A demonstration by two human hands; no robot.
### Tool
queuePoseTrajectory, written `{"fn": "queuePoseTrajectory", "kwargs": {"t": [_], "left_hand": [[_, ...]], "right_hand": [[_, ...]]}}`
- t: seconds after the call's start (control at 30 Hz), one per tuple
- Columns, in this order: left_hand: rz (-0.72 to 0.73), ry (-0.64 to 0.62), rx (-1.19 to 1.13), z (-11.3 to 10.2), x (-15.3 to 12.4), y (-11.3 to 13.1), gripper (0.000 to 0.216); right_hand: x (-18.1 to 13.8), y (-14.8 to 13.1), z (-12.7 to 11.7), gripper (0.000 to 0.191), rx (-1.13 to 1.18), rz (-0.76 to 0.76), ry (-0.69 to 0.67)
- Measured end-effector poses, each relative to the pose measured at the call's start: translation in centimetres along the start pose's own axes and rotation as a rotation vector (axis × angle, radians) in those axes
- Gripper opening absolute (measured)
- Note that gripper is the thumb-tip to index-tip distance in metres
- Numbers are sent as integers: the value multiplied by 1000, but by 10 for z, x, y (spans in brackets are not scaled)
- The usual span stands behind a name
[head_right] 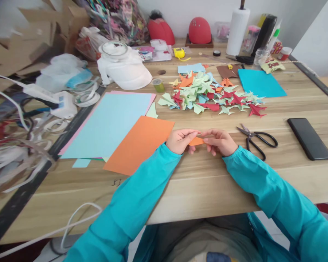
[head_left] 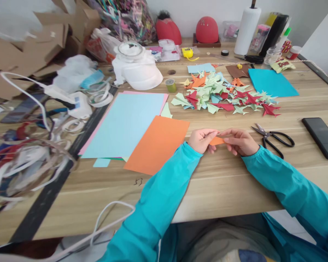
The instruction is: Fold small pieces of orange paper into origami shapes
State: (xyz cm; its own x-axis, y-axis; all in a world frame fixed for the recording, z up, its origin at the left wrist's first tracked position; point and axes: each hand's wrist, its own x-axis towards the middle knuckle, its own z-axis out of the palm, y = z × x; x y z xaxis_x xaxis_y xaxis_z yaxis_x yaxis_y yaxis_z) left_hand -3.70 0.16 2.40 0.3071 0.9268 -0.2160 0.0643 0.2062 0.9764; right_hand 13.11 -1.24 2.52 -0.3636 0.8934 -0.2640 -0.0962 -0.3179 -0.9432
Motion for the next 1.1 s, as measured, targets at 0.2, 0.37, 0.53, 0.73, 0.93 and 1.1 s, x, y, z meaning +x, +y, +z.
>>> {"fn": "queuePoseTrajectory", "kwargs": {"t": [0.2, 0.37, 0.53, 0.73, 0.93, 1.1], "left_hand": [[-12, -7, -52, 1, 0, 1, 42], [-8, -18, -150, 3, -2, 3, 44], [-67, -59, -179, 2, 0, 0, 46], [-57, -50, -163, 1, 2, -5, 45], [-63, -56, -150, 2, 1, -2, 41], [-79, -97, -211, 0, 2, -2, 44]], "right_hand": [[2, 1, 1, 27, 32, 16, 7], [3, 1, 1, 27, 55, 29, 37], [2, 1, 1, 28, 42, 35, 36], [1, 0, 2, 27, 26, 18, 45], [1, 0, 2, 28, 24, 17, 47], [1, 1, 2, 27, 22, 2, 39]]}}
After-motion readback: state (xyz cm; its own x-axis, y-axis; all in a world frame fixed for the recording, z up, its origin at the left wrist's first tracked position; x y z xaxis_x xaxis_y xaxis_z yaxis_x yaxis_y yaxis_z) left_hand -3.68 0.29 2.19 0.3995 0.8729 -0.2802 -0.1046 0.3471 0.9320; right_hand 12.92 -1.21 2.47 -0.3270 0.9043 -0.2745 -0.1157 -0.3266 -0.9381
